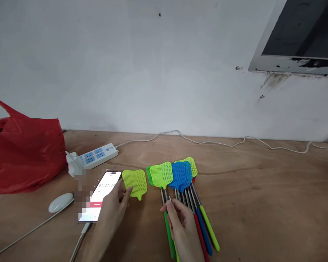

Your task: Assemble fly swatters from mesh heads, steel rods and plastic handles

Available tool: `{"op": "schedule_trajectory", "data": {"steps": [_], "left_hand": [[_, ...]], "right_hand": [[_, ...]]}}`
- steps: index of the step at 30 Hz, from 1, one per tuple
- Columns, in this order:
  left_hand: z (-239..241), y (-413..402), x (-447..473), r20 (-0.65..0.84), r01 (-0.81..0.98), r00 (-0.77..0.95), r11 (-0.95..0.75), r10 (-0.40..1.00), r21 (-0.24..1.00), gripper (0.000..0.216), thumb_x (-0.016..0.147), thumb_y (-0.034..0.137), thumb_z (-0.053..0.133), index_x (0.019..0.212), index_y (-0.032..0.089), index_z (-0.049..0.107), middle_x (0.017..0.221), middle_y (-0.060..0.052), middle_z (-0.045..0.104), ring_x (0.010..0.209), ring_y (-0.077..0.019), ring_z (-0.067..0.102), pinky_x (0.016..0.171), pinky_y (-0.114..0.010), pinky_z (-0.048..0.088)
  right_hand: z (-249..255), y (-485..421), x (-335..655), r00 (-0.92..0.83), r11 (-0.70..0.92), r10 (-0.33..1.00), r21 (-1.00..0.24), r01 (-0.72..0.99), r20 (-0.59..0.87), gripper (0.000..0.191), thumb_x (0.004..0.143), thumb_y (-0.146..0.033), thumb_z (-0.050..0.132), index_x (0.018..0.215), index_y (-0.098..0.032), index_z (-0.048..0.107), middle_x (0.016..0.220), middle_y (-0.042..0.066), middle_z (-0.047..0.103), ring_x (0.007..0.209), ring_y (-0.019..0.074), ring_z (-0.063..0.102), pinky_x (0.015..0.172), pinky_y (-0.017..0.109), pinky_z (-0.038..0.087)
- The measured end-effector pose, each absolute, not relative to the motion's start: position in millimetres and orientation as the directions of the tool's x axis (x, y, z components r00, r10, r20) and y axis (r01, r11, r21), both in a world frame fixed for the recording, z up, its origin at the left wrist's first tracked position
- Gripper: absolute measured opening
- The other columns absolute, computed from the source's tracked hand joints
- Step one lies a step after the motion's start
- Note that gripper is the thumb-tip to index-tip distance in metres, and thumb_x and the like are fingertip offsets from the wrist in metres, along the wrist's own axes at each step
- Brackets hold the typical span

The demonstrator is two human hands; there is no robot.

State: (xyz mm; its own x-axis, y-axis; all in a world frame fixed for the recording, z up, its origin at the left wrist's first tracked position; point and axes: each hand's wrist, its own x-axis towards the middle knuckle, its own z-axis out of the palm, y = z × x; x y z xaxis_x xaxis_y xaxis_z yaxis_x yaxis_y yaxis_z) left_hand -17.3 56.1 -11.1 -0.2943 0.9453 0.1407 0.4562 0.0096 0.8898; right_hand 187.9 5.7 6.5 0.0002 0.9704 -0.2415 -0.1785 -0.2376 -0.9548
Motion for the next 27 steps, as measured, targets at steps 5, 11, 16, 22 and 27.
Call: {"op": "schedule_trajectory", "data": {"steps": [5, 11, 16, 22, 27], "left_hand": [[-17, 48, -13, 0.378, 0.731, -0.313, -0.032, 0.871, 0.681, 0.056, 0.092, 0.049, 0.044, 0.135, 0.014, 0.051, 0.112, -0.015, 0.06, 0.086, -0.0302, 0.067, 0.065, -0.043, 0.055], [-31, 20, 1, 0.339, 0.786, 0.033, -0.234, 0.94, 0.573, 0.037, 0.097, 0.034, 0.044, 0.127, 0.018, 0.059, 0.129, -0.015, 0.062, 0.121, -0.0332, 0.058, 0.101, -0.054, 0.049], [-33, 20, -5, 0.273, 0.792, 0.134, -0.268, 0.953, 0.548, 0.04, 0.094, 0.03, 0.048, 0.132, 0.022, 0.057, 0.137, -0.011, 0.06, 0.128, -0.0318, 0.055, 0.105, -0.052, 0.047], [-32, 25, -16, 0.278, 0.792, 0.118, -0.259, 0.953, 0.553, 0.038, 0.096, 0.032, 0.046, 0.132, 0.024, 0.056, 0.138, -0.013, 0.057, 0.128, -0.0327, 0.055, 0.104, -0.053, 0.049], [-42, 18, -22, 0.333, 0.829, 0.069, -0.24, 0.94, 0.505, 0.04, 0.096, 0.033, 0.045, 0.135, 0.025, 0.053, 0.141, -0.012, 0.055, 0.13, -0.0333, 0.054, 0.104, -0.055, 0.048]], "right_hand": [[13, 5, 186, 0.038, -0.245, 0.965, -0.942, -0.228, -0.261, 0.053, 0.071, -0.07, 0.071, 0.075, -0.017, 0.066, 0.053, -0.009, 0.031, 0.043, 0.0053, 0.02, 0.039, 0.02, 0.016], [19, 12, 189, 0.08, -0.223, 0.962, -0.923, -0.314, -0.259, 0.055, 0.066, -0.07, 0.075, 0.074, -0.016, 0.067, 0.052, -0.008, 0.039, 0.038, 0.0024, 0.02, 0.036, 0.019, 0.014], [22, 17, 191, 0.101, -0.198, 0.963, -0.914, -0.355, -0.248, 0.053, 0.064, -0.067, 0.078, 0.073, -0.017, 0.066, 0.051, -0.008, 0.039, 0.038, 0.0032, 0.024, 0.035, 0.018, 0.018], [20, 16, 190, 0.055, -0.221, 0.964, -0.901, -0.374, -0.259, 0.053, 0.065, -0.068, 0.077, 0.074, -0.017, 0.066, 0.047, -0.009, 0.037, 0.037, 0.0019, 0.02, 0.035, 0.018, 0.015], [20, 15, 189, 0.037, -0.251, 0.958, -0.896, -0.366, -0.284, 0.056, 0.065, -0.07, 0.076, 0.075, -0.016, 0.067, 0.047, -0.009, 0.038, 0.038, 0.0021, 0.021, 0.036, 0.017, 0.015]]}}
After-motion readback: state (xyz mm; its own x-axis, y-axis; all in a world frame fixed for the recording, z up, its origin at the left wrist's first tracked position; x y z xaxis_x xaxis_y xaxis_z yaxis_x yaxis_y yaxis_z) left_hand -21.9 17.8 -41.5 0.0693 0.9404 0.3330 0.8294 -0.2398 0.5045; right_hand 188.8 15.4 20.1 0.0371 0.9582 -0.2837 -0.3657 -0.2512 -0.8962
